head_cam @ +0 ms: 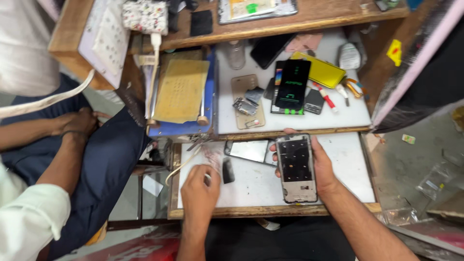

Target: The person cleans the inside of a disassembled smartphone with a cloth, then places a new battery into the chassis and aligns the screen assembly. The person handles the phone, battery, and screen components on a cluttered workbench.

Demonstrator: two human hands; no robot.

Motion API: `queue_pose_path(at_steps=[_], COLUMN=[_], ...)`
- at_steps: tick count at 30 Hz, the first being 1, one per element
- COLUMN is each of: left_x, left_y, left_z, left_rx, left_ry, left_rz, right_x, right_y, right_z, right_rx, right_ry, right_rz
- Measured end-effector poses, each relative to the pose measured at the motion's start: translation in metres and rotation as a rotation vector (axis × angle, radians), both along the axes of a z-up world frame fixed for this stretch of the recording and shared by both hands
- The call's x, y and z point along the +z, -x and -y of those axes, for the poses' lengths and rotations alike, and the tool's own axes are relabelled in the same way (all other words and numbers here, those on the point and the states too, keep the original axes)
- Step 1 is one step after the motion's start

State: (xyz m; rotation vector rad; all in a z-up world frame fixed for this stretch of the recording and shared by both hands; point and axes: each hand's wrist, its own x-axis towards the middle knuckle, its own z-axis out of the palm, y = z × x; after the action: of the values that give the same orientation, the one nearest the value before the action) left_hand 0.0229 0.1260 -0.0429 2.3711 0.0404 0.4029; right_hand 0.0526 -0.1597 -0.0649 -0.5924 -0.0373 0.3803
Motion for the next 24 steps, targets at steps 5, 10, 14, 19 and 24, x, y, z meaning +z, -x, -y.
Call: queue_pose_path(at_steps=[5,10,14,19,24], left_x=[0.009,-0.003,0.004,0.015,0.035], left_y=[0.012,-0.009,-0.015,-0.009,0.002], left_z=[0.074,0.142,0.144,0.140,0.150], left_rx=[-0.534,-0.520,-0.532,-0.538,-0.718], left_ry=[0.220,0.063,-0.115,-0.094,-0.128], left_rz=[0.391,0.449,0.566,0.501,0.471], right_x=[0.004,0.001,-0.006,-0.020,-0.013], right_y=[-0.001,-0.005,-0.004,-0.002,-0.007], right_z=[-0.002,-0.003,0.003,0.005,0.007], right_rx=[0.004,-0.052,-0.061,-0.067,0.019], right_ry=[-0.001,0.052,0.057,0.114,-0.069], right_rz=[-0.008,0.037,0.032,-0.051,0.034])
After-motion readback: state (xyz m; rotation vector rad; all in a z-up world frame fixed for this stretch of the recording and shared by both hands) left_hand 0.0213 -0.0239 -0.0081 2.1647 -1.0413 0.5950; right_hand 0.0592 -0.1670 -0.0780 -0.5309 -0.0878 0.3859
